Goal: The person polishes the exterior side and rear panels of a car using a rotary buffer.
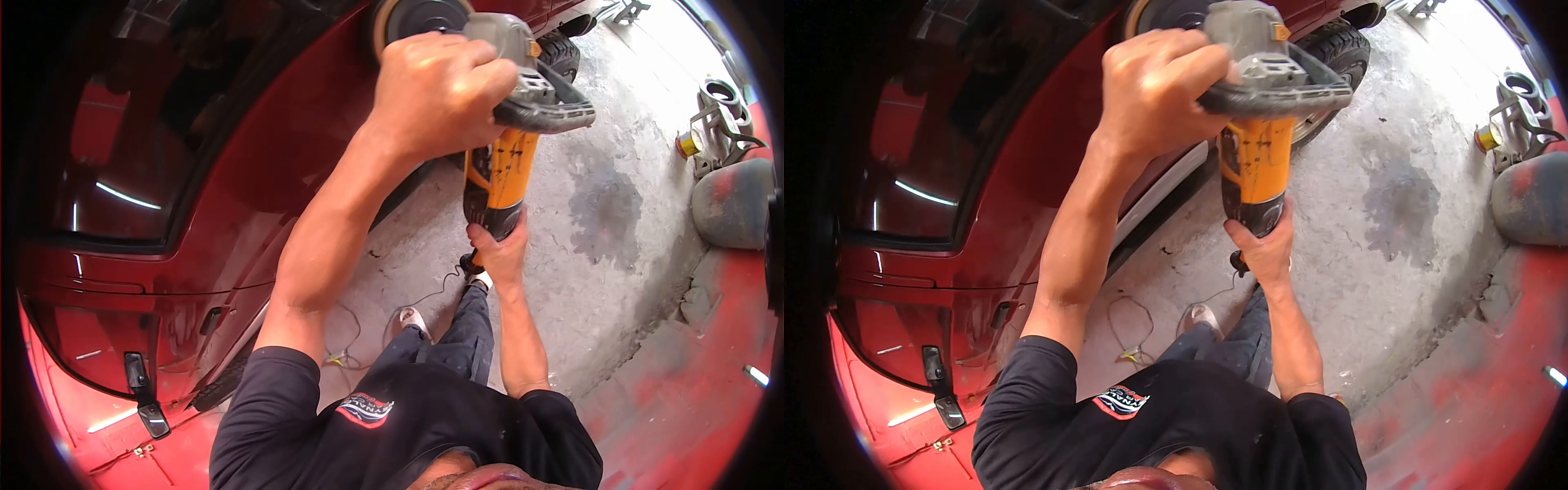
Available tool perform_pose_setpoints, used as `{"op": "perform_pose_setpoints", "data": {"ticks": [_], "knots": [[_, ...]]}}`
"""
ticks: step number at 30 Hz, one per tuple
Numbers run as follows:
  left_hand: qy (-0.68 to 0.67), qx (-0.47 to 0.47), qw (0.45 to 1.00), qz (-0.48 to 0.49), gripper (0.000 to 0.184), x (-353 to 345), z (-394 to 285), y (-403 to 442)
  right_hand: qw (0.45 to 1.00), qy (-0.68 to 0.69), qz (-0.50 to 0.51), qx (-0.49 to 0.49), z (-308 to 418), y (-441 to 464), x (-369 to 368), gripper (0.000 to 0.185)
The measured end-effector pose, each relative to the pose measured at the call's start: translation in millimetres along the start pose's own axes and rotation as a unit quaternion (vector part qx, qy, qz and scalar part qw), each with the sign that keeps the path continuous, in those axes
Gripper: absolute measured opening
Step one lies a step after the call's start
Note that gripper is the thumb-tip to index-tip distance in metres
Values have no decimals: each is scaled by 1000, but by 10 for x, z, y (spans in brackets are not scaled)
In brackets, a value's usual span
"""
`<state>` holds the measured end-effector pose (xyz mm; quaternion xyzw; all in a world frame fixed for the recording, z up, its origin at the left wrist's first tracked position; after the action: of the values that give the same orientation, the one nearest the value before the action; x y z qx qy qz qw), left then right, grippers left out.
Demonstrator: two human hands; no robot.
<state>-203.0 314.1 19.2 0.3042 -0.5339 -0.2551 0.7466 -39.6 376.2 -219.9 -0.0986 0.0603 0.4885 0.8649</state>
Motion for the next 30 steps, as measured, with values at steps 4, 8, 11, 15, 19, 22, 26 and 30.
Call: {"op": "perform_pose_setpoints", "data": {"ticks": [4, 8, 11, 15, 19, 22, 26, 30], "knots": [[-17, -6, 1000, 0, 27, 482, -175, -376, 998, 43, 35, -21, -213, -402, -291, 90], [24, 24, 999, 42, 28, 1087, -386, -912, 996, -7, 86, -36, -353, -868, -558, 97], [37, 68, 996, 50, 33, 1497, -656, -1126, 988, -34, 151, -10, -606, -1192, -700, 108], [67, 110, 989, 70, 32, 1761, -848, -1301, 980, -53, 189, -2, -564, -1375, -808, 114], [50, 103, 992, 51, 33, 1620, -776, -1210, 983, -34, 180, 0, -567, -1298, -748, 115], [32, 81, 995, 46, 34, 1336, -632, -1006, 986, -12, 162, -33, -454, -1076, -568, 112], [12, 62, 997, 34, 39, 827, -444, -695, 989, 3, 113, -91, -265, -748, -271, 103], [-17, 29, 999, 5, 35, 349, -264, -278, 998, -23, 55, -14, -118, -336, 28, 100]]}}
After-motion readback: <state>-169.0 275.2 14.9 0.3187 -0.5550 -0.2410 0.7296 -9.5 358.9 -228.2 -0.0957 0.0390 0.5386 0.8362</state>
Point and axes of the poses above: each hand's wrist, its own y-axis towards the middle knuckle, its own x-axis out of the back of the hand, z = x × y, the point moved 3 cm from there along y, towards the middle knuckle, and after that the axes turned 5 degrees about -x, right-handed, at the moved point
